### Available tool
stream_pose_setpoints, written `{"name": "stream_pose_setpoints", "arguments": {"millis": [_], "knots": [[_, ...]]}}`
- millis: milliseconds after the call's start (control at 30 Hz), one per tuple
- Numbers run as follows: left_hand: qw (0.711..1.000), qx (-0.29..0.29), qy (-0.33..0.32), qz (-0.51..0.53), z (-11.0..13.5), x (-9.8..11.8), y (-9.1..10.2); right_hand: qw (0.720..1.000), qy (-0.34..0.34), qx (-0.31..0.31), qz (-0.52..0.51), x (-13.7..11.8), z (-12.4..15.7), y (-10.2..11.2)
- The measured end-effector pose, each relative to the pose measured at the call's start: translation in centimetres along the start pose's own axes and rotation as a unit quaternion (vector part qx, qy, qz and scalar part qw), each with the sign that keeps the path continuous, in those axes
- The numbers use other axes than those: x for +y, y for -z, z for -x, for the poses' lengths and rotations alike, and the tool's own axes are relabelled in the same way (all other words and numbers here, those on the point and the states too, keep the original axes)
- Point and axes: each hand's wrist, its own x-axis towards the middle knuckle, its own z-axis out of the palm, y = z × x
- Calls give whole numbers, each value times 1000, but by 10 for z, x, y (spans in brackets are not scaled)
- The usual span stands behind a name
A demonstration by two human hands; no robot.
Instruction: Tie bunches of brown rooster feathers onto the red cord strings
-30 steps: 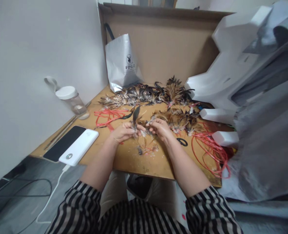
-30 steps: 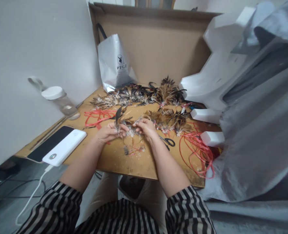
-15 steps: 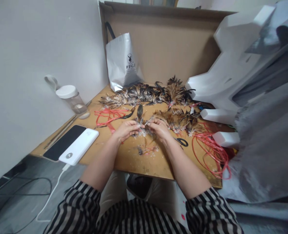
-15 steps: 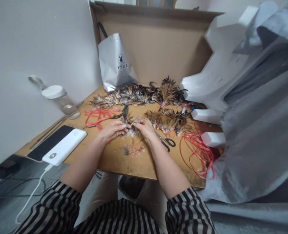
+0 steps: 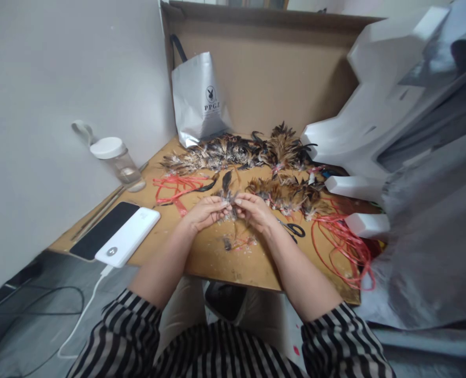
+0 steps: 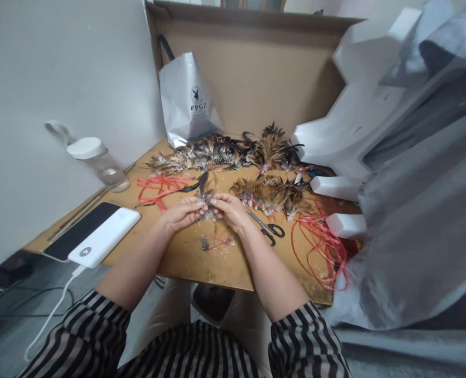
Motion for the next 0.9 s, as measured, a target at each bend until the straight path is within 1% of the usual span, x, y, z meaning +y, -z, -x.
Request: {"name": "stream_pose_setpoints", "arguments": {"millis": [67,133,233,400,633,800,900], "knots": [[1000,-8,10,13,0,-1,0,1000,-4,-14,-9,0,0,0],[1000,-12,19,14,0,-1,-1,1000,2,-14,-6,2,0,0],[1000,-4,25,-5,0,0,-2,1000,26,0,15,4,-2,1],[995,47,23,-84,-1,1,-2,996,62,31,57,4,-2,2],[991,39,30,-125,-1,0,-4,979,85,96,158,5,-2,-1],[988,45,21,-147,-1,-2,-6,971,101,109,187,7,-3,-3],[982,42,-1,-185,-2,-3,-8,968,100,116,197,8,-3,-5]]}}
